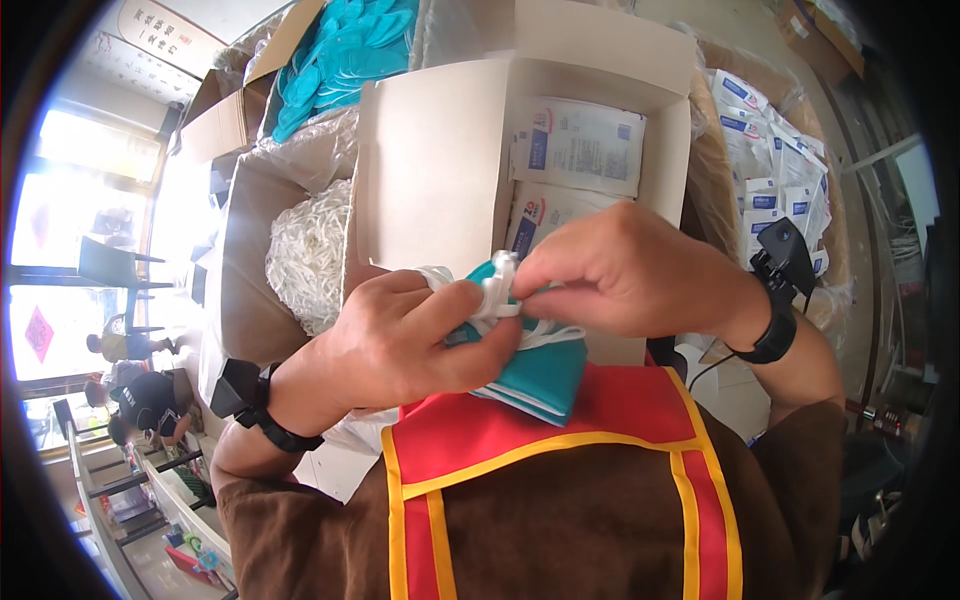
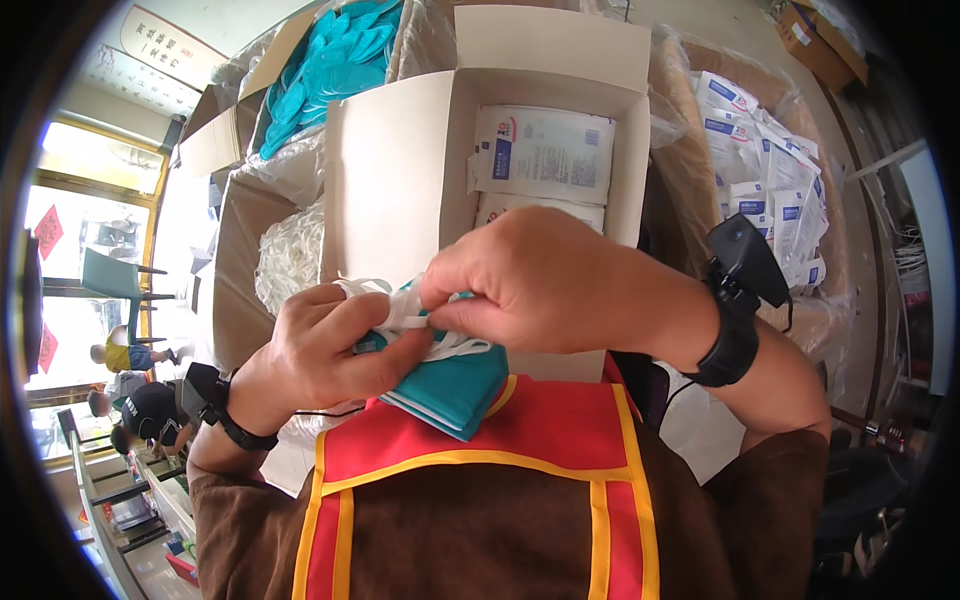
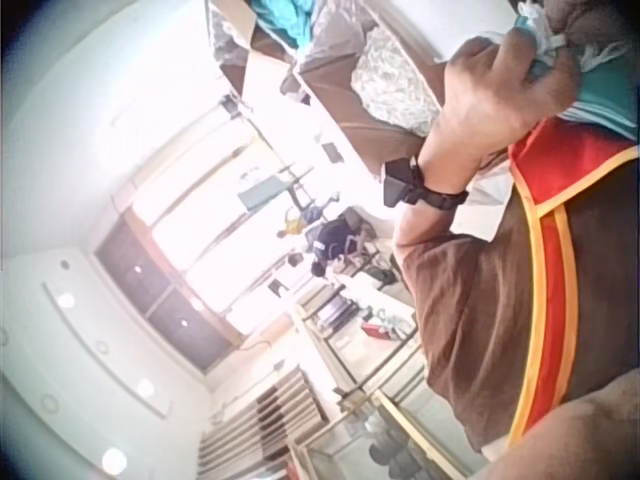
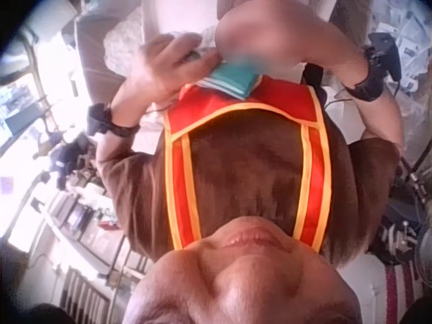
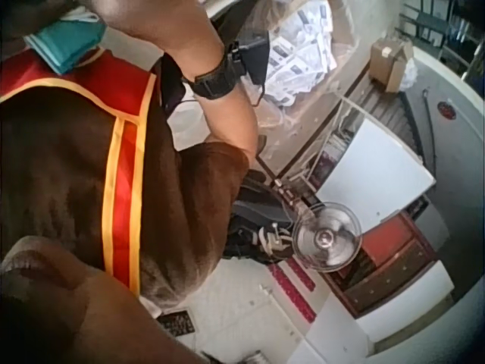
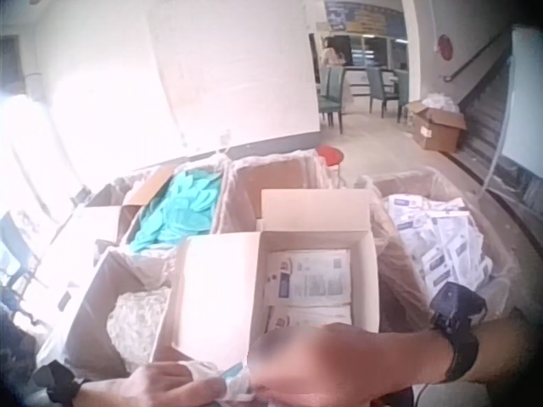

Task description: The recorder is sorting and packaging green face masks into cardboard boxes.

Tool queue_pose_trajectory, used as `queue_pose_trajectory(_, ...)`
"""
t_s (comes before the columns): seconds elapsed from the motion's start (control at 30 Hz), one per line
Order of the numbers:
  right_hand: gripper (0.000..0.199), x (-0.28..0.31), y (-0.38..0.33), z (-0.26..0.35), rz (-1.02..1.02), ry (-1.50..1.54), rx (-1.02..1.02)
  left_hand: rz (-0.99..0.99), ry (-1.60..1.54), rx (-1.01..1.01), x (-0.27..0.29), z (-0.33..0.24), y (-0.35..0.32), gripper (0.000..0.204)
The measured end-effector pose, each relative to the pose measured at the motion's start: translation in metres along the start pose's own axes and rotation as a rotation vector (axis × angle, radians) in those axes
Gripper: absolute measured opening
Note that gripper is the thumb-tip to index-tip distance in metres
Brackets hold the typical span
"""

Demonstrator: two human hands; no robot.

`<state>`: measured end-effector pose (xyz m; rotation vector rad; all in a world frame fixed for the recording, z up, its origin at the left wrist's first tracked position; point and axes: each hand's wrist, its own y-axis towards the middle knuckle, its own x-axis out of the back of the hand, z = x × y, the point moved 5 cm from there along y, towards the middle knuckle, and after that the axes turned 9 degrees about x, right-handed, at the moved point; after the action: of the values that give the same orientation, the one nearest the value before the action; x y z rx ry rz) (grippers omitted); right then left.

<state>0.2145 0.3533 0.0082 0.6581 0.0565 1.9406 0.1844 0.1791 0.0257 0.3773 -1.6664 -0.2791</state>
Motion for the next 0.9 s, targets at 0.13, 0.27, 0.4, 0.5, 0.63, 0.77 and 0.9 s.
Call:
queue_pose_trajectory(0.13, 0.011, -0.007, -0.004, -0.001, 0.052, -0.177, 0.028, 0.018, 0.017, -0.001, 0.000, -0.003, 0.002, 0.039)
queue_pose_trajectory(0.27, 0.012, -0.004, -0.010, 0.009, 0.019, -0.233, 0.031, -0.023, -0.033, 0.040, 0.003, 0.002, -0.002, 0.044)
queue_pose_trajectory(0.4, 0.016, -0.004, -0.030, 0.030, -0.020, -0.324, 0.080, 0.034, -0.041, 0.089, 0.005, -0.001, -0.008, 0.045)
queue_pose_trajectory(0.5, 0.016, 0.002, -0.049, 0.039, 0.041, -0.310, -0.024, 0.063, -0.011, 0.107, 0.008, -0.002, -0.013, 0.041)
queue_pose_trajectory(0.63, 0.014, 0.017, -0.078, 0.045, 0.056, -0.205, -0.175, 0.072, 0.017, 0.127, 0.011, 0.004, -0.021, 0.038)
queue_pose_trajectory(0.77, 0.012, 0.040, -0.117, 0.042, 0.042, -0.117, -0.360, 0.054, 0.225, 0.112, 0.013, 0.020, -0.034, 0.030)
queue_pose_trajectory(0.9, 0.014, 0.069, -0.161, 0.008, -0.416, 0.290, -0.494, -0.003, 0.145, 0.156, 0.024, 0.023, -0.038, 0.033)
